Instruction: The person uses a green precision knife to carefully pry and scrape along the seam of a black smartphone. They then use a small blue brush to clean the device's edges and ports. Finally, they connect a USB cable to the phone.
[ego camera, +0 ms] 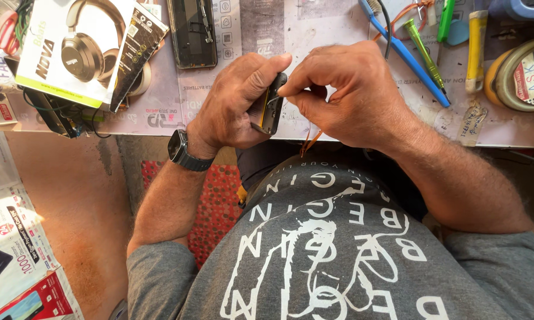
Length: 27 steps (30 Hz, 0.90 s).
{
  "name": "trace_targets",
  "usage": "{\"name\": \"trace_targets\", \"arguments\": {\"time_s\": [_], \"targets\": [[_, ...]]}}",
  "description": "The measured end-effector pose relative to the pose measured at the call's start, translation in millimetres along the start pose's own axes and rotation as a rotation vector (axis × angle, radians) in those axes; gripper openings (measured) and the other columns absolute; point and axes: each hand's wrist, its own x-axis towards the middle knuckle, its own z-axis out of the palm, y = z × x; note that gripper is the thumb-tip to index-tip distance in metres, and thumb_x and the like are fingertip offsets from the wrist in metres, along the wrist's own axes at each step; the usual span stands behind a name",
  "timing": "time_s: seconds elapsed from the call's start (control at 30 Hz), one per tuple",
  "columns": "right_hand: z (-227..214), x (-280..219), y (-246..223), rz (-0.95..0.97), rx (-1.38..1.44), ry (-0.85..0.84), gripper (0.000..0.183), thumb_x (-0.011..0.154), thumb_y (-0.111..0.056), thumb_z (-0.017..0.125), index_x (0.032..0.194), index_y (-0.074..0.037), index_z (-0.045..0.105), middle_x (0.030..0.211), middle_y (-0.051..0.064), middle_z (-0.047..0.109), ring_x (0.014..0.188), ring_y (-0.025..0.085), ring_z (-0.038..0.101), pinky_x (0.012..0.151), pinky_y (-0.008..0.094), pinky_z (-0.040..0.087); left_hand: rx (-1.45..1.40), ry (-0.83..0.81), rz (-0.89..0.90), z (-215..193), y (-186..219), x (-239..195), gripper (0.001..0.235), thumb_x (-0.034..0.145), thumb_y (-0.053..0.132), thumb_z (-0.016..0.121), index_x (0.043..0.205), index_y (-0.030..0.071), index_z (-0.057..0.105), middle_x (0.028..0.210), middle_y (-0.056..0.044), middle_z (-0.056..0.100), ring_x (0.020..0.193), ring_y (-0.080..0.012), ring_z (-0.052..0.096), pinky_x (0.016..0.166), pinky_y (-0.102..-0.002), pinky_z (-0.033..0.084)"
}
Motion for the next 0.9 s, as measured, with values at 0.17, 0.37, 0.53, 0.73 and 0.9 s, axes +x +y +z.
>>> {"name": "trace_targets", "arguments": {"time_s": [0.17, 0.37, 0.53, 0.73, 0.9], "targets": [[3.1, -1.8, 1.7, -0.062, -0.023, 0.029, 0.01, 0.095, 0.003, 0.079, 0.099, -0.003, 0.072, 0.091, 0.008, 0.074, 0.078, 0.014, 0.072, 0.064, 0.026, 0.056, -0.004, 0.0, 0.0, 1.7, -1.1, -1.3, 0.082, 0.08, -0.002, 0.074, 0.155, 0.009, 0.043, 0.109, -0.01, 0.061, 0.094, -0.0289, 0.062, 0.085, -0.04, 0.052], [5.5, -1.0, -0.8, -0.072, -0.05, 0.04, 0.012, 0.094, 0.004, 0.079, 0.099, -0.004, 0.072, 0.092, 0.007, 0.072, 0.079, 0.015, 0.072, 0.065, 0.027, 0.056, 0.01, 0.017, 0.009, 0.6, -0.1, -1.1, 0.08, 0.082, -0.002, 0.074, 0.155, 0.008, 0.044, 0.11, -0.012, 0.061, 0.095, -0.0303, 0.061, 0.086, -0.041, 0.052], [5.1, -1.9, -4.3, -0.112, -0.129, 0.034, 0.016, 0.089, 0.005, 0.079, 0.1, -0.004, 0.073, 0.093, 0.008, 0.071, 0.084, 0.021, 0.071, 0.071, 0.033, 0.056, 0.016, 0.004, 0.006, 0.3, 1.0, 0.3, 0.078, 0.083, 0.001, 0.076, 0.154, 0.007, 0.044, 0.109, -0.011, 0.06, 0.095, -0.0311, 0.061, 0.086, -0.042, 0.051], [4.9, 0.3, -7.5, -0.207, -0.226, -0.001, 0.019, 0.083, 0.006, 0.077, 0.098, -0.004, 0.072, 0.093, 0.009, 0.07, 0.088, 0.028, 0.068, 0.076, 0.041, 0.055, 0.019, -0.009, 0.016, 0.0, 1.7, 0.9, 0.078, 0.086, 0.002, 0.076, 0.156, 0.008, 0.042, 0.106, -0.01, 0.061, 0.097, -0.0304, 0.062, 0.088, -0.041, 0.051], [0.8, 2.6, -8.3, -0.137, -0.177, -0.03, 0.017, 0.085, 0.005, 0.078, 0.098, -0.006, 0.073, 0.091, 0.008, 0.071, 0.086, 0.025, 0.07, 0.072, 0.037, 0.055, 0.013, -0.008, 0.05, -1.6, 5.1, 2.4, 0.081, 0.086, 0.003, 0.078, 0.157, 0.007, 0.039, 0.11, -0.009, 0.061, 0.097, -0.0302, 0.063, 0.088, -0.041, 0.051]]}}
